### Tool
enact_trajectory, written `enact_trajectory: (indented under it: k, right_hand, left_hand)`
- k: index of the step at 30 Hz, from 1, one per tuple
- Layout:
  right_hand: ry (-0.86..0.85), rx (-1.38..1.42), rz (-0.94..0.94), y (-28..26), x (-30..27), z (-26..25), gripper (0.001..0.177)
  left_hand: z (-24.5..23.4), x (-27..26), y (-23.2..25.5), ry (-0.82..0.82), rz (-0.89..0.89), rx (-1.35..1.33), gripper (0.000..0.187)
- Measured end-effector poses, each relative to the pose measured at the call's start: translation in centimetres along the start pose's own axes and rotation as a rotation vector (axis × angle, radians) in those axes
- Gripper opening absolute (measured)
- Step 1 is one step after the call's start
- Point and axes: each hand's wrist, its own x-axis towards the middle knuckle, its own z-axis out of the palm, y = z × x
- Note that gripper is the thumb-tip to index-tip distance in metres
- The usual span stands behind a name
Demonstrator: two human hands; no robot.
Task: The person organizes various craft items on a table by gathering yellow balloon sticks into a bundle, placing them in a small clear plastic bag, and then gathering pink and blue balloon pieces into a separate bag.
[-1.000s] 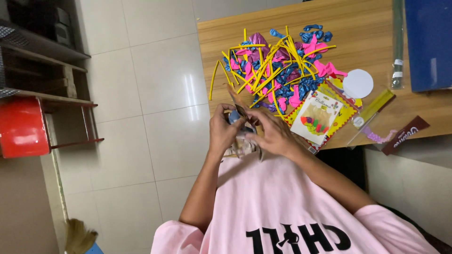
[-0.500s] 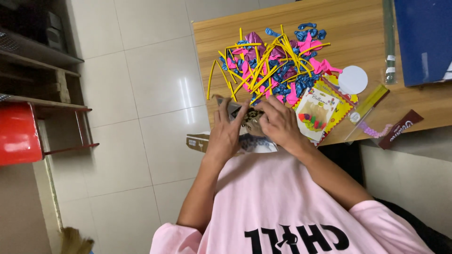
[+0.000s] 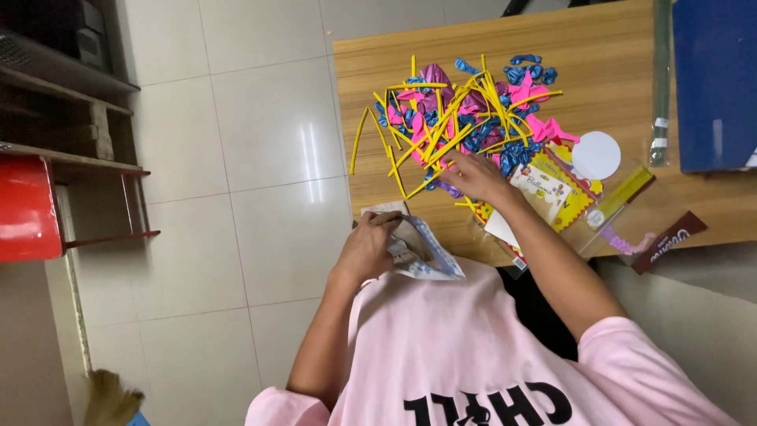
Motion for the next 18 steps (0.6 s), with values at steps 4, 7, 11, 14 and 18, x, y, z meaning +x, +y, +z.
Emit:
enact_trajectory:
  k: [4,7,11,14,18]
  right_hand:
    - [0.247,-0.514,-0.148,-0.6,2.8,-1.7,0.067]
    - [0.278,-0.63,-0.193,0.7,5.1,-2.0,0.088]
    - [0.339,-0.68,-0.354,2.9,7.2,-1.0,0.063]
    - [0.35,-0.675,-0.426,5.3,7.7,0.1,0.033]
    - [0.356,-0.593,-0.497,5.5,7.4,-0.4,0.016]
  left_hand:
    - [-3.5,0.4,2.3,-0.021,-0.101,-0.082,0.076]
    - [-4.0,1.0,2.3,-0.021,-0.112,-0.068,0.077]
    - [-3.6,1.5,1.4,0.016,-0.105,-0.072,0.069]
    - [-3.8,1.8,1.5,0.02,-0.098,-0.088,0.067]
    - [-4.9,2.4,1.5,0.005,-0.083,-0.114,0.064]
